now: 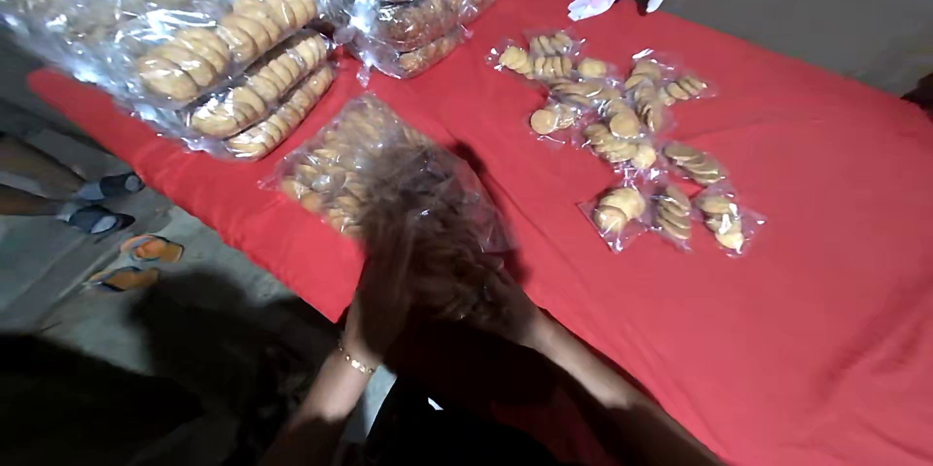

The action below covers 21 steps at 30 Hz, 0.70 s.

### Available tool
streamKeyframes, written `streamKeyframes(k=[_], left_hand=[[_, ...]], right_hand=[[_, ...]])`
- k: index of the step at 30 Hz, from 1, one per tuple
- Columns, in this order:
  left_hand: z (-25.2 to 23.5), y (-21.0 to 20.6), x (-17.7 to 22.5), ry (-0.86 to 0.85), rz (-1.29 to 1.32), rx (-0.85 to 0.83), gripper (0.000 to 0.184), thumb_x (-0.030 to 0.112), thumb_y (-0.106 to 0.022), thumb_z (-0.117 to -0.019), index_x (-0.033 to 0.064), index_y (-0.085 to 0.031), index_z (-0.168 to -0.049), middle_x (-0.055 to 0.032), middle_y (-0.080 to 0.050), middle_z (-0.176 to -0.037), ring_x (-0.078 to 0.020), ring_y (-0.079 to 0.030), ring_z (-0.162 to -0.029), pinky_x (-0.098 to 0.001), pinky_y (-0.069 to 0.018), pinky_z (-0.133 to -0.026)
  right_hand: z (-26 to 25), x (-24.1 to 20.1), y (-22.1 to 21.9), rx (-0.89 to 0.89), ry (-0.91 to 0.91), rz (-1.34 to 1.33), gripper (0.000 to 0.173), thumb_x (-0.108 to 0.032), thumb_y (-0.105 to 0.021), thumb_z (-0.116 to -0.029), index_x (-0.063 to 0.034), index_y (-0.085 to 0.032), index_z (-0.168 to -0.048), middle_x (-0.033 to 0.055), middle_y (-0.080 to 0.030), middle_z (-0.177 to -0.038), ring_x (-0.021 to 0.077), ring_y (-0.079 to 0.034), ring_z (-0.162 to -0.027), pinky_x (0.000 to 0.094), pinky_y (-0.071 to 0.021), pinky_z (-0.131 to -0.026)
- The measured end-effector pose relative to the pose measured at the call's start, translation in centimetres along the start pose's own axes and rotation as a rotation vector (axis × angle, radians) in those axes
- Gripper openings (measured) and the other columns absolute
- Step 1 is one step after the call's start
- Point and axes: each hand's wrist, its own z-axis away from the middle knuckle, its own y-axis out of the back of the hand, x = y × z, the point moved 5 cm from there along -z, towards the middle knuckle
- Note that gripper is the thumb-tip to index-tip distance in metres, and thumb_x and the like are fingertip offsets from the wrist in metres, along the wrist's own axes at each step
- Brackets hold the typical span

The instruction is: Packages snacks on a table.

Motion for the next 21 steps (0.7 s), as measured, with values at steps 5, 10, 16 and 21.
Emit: streamKeyframes(k=[5,10,16,21], left_hand=[[2.3,-1.7,0.4,0.146,-0.138,-0.106,0.052,-0.001,-0.051,-0.0939,-0.0107,-0.047,-0.145,-0.0279,-0.052,-0.147,-0.0382,-0.06,-0.128,-0.0434,-0.0511,-0.103],[2.8,-2.4,1.0,0.383,0.282,-0.125,0.052,0.002,-0.061,-0.0885,-0.0186,-0.05,-0.135,-0.0358,-0.057,-0.132,-0.0432,-0.061,-0.121,-0.0504,-0.0485,-0.104],[2.2,1.1,-0.7,0.205,0.075,0.112,0.056,-0.001,-0.051,-0.0892,-0.0173,-0.044,-0.143,-0.0349,-0.049,-0.145,-0.0429,-0.056,-0.131,-0.0437,-0.0469,-0.108],[5.9,-1.7,3.4,-0.196,-0.11,0.006,0.043,-0.001,-0.06,-0.0889,0.0062,-0.068,-0.13,-0.01,-0.072,-0.125,-0.0246,-0.072,-0.106,-0.0367,-0.0564,-0.09]], right_hand=[[-3.4,-0.3,1.0,0.045,-0.526,-0.515,0.065,-0.006,-0.075,-0.0824,0.0079,-0.047,-0.139,0.01,-0.066,-0.118,0.0066,-0.066,-0.1,0.0237,-0.0568,-0.087],[-4.5,-1.6,-0.8,0.344,-0.427,-0.471,0.077,-0.013,-0.08,-0.0792,0.011,-0.042,-0.141,0.0162,-0.058,-0.131,0.0086,-0.061,-0.114,0.0216,-0.0529,-0.095],[-2.4,-0.3,-3.5,0.363,-0.131,0.065,0.086,-0.029,-0.083,-0.0723,0.0176,-0.048,-0.135,0.034,-0.055,-0.136,0.0339,-0.056,-0.127,0.0391,-0.0435,-0.111],[-1.4,-4.3,-5.2,0.31,-0.5,-0.407,0.058,-0.007,-0.054,-0.099,0.0137,-0.033,-0.149,0.024,-0.043,-0.152,0.0167,-0.042,-0.142,0.0264,-0.0367,-0.116]])
